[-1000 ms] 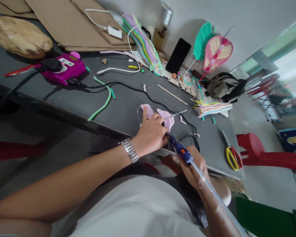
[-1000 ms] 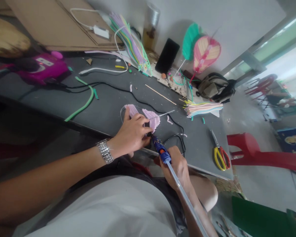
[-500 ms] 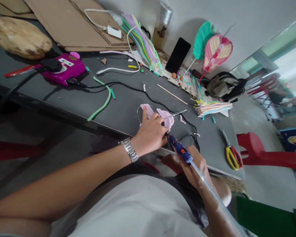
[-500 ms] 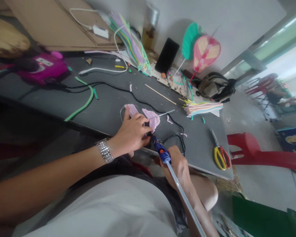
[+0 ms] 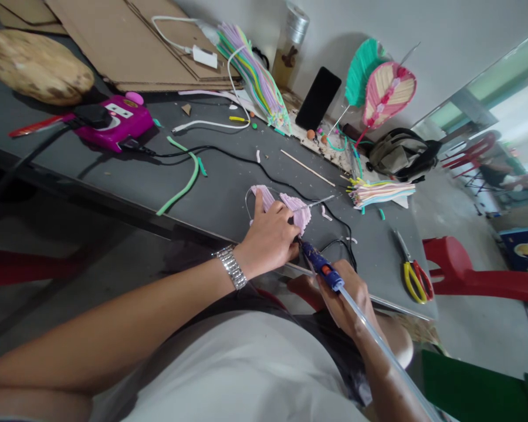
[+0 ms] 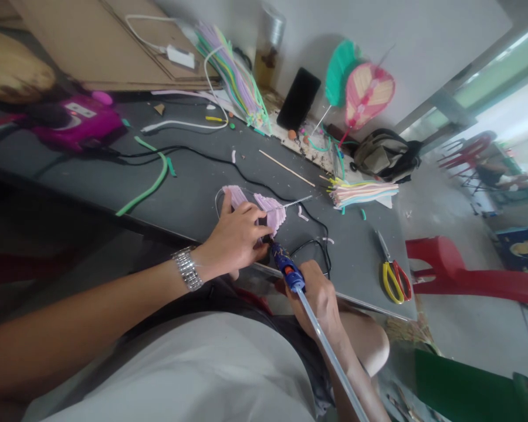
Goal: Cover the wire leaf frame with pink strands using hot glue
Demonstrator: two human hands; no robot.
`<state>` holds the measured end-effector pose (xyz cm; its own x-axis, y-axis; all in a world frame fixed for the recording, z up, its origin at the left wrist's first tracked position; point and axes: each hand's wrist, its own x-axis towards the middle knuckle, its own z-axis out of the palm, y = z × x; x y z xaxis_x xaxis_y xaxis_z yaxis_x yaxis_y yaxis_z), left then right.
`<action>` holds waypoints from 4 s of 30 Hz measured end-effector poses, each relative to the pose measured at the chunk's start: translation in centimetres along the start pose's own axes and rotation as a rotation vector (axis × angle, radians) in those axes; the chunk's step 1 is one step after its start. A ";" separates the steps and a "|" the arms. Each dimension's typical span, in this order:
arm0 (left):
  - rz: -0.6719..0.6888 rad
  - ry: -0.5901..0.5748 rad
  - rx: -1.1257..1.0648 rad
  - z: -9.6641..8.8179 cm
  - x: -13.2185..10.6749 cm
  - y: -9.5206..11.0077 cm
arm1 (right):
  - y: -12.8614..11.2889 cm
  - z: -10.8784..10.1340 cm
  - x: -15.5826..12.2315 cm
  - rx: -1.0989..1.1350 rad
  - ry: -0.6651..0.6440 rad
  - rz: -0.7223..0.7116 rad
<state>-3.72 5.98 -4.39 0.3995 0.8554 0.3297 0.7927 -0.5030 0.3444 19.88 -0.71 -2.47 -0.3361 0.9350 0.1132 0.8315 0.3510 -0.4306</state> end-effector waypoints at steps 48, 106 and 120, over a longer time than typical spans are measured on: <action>-0.029 -0.010 -0.045 0.1 -0.5 -0.2 | 0.8 -0.5 0.2 0.077 -0.023 0.027; -0.008 0.025 -0.114 0.1 -1.0 -0.6 | 1.3 0.2 8.8 -0.202 -0.092 -0.630; -0.026 0.023 -0.134 0.1 -0.9 -0.5 | 1.2 0.0 11.6 0.218 -0.174 -0.370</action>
<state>-4.40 5.52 -4.95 0.3681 0.8660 0.3385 0.7331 -0.4943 0.4671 16.99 10.61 -1.67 -0.6777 0.7197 0.1509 0.5355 0.6236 -0.5695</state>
